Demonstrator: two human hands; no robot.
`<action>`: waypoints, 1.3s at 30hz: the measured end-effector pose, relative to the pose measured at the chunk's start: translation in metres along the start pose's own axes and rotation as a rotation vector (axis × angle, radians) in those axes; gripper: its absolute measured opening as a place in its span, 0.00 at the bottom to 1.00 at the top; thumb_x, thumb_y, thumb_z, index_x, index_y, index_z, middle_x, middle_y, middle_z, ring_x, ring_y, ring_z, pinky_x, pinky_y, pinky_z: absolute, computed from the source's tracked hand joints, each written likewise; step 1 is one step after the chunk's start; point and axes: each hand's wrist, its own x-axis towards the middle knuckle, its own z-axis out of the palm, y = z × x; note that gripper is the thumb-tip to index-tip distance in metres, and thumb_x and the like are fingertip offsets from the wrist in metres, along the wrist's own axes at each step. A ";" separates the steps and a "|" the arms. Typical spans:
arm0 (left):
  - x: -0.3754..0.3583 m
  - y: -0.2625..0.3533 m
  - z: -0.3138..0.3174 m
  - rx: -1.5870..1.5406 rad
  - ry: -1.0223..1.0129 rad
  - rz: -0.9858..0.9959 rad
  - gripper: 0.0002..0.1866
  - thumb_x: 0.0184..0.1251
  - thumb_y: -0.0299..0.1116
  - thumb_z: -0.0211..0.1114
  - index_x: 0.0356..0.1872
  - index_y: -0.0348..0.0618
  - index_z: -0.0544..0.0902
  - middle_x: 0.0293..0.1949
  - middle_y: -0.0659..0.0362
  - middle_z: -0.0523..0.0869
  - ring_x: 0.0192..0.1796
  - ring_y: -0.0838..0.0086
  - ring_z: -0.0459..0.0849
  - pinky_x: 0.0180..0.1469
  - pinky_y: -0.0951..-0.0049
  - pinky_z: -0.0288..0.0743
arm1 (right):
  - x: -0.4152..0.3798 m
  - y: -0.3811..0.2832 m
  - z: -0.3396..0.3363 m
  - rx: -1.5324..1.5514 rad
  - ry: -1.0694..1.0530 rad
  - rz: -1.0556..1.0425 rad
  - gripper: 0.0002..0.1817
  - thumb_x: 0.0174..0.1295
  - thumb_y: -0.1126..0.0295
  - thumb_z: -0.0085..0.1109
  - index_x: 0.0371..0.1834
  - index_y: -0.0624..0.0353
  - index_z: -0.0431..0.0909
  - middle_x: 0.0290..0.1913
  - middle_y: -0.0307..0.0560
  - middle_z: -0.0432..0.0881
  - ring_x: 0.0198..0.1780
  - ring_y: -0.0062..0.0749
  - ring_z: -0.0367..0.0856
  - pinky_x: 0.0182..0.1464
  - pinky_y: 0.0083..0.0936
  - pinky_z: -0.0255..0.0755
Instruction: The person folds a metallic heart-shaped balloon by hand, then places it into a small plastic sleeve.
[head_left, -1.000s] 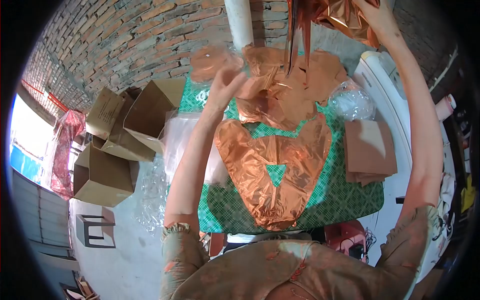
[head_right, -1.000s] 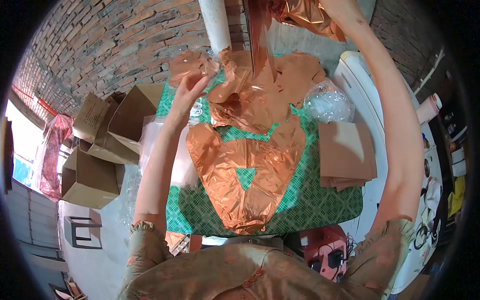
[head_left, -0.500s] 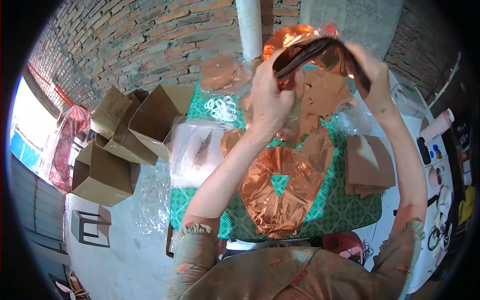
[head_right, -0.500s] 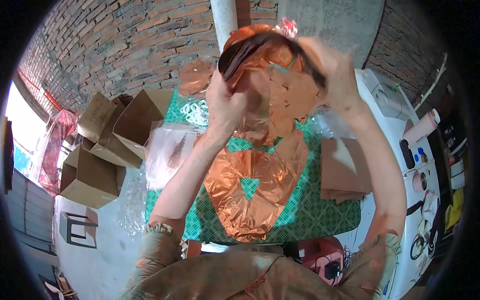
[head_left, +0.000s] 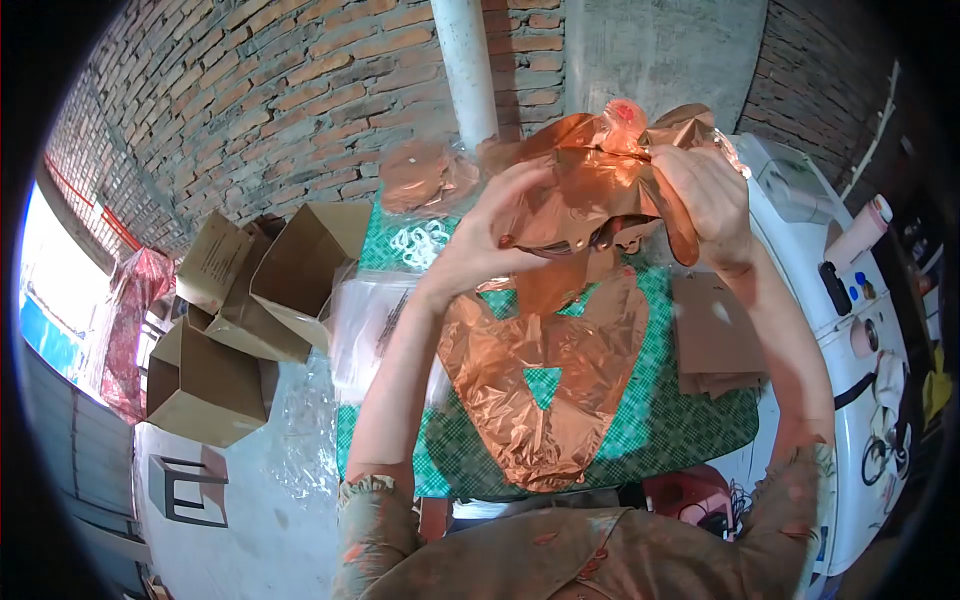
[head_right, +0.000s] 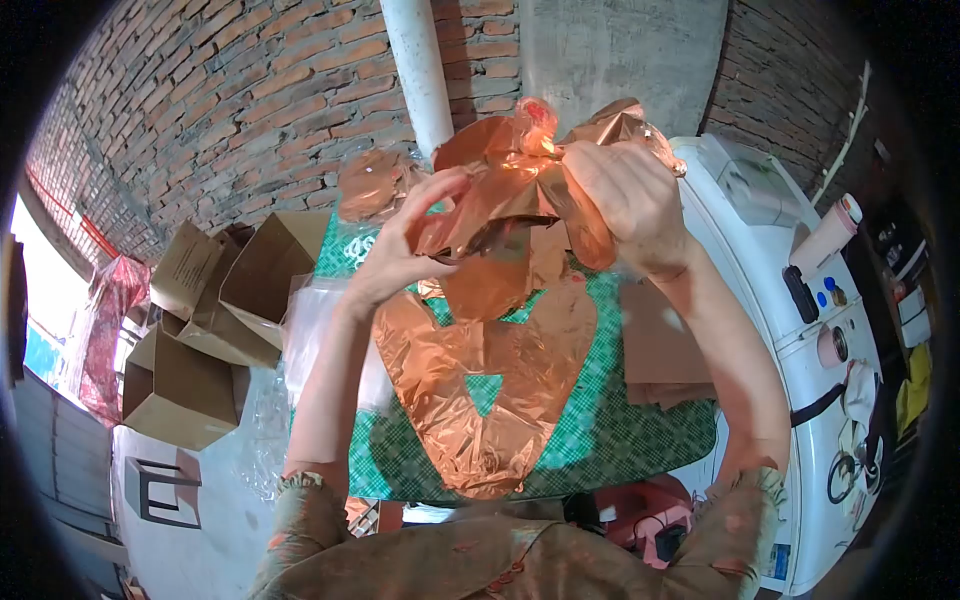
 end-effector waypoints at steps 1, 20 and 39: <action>-0.001 -0.003 -0.003 -0.245 0.033 -0.050 0.43 0.60 0.40 0.78 0.77 0.46 0.70 0.78 0.56 0.70 0.77 0.65 0.70 0.71 0.59 0.71 | 0.000 0.002 -0.001 0.005 -0.004 0.003 0.20 0.53 0.78 0.72 0.50 0.65 0.82 0.43 0.51 0.89 0.39 0.45 0.89 0.42 0.35 0.82; 0.052 0.037 0.015 0.242 0.257 -0.160 0.11 0.73 0.35 0.72 0.46 0.37 0.87 0.34 0.58 0.91 0.38 0.78 0.87 0.44 0.71 0.80 | 0.011 0.000 -0.009 0.092 -0.161 0.084 0.17 0.60 0.72 0.66 0.52 0.66 0.82 0.54 0.56 0.88 0.47 0.51 0.88 0.50 0.39 0.80; 0.073 0.035 0.015 0.090 0.218 -0.362 0.17 0.81 0.43 0.65 0.44 0.37 0.89 0.31 0.66 0.88 0.35 0.86 0.79 0.40 0.76 0.76 | 0.006 -0.010 -0.017 0.024 -0.341 0.187 0.13 0.61 0.70 0.63 0.48 0.58 0.84 0.73 0.55 0.75 0.76 0.55 0.68 0.68 0.52 0.68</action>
